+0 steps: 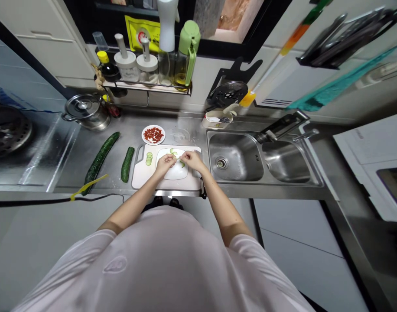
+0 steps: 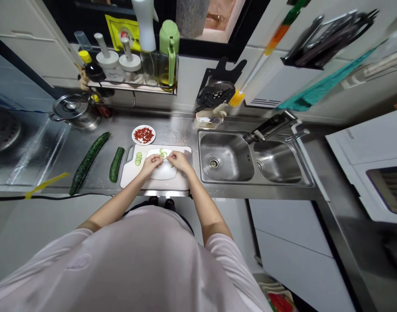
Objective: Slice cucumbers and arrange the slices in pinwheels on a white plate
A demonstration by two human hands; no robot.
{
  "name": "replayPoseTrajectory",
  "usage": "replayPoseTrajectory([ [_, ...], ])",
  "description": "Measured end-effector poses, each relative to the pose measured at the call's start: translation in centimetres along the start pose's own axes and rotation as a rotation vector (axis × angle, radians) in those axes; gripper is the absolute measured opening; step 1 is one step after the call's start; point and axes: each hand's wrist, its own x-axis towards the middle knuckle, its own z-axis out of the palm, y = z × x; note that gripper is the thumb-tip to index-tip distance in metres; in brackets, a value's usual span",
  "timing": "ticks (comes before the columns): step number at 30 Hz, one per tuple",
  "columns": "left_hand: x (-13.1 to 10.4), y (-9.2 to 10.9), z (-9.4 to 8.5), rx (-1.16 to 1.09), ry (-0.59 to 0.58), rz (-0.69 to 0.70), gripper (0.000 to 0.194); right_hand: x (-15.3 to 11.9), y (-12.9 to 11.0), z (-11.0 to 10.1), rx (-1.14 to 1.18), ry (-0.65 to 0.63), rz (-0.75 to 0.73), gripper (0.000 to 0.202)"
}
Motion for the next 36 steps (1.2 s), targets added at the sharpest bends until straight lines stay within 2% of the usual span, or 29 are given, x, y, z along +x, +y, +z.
replayPoseTrajectory([
  [7,2.3,-4.0,0.4,0.171,0.014,-0.113,0.027,0.8,2.7,-0.3,-0.185,-0.115,0.076,0.018],
  [12,3.4,-5.6,0.3,0.500,0.036,-0.138,0.024,1.4,3.5,-0.4,-0.334,-0.162,0.123,0.018],
  [17,3.8,-5.4,0.5,0.792,0.026,-0.127,0.024,1.8,3.6,-0.3,-0.500,-0.197,0.156,0.018],
  [22,3.8,-4.9,1.0,0.979,0.010,-0.061,0.023,2.0,3.3,-0.3,-0.628,-0.237,0.184,0.016],
  [36,3.6,-4.9,1.4,1.152,-0.026,0.062,0.019,1.8,2.9,0.1,-0.765,-0.271,0.231,0.022],
])
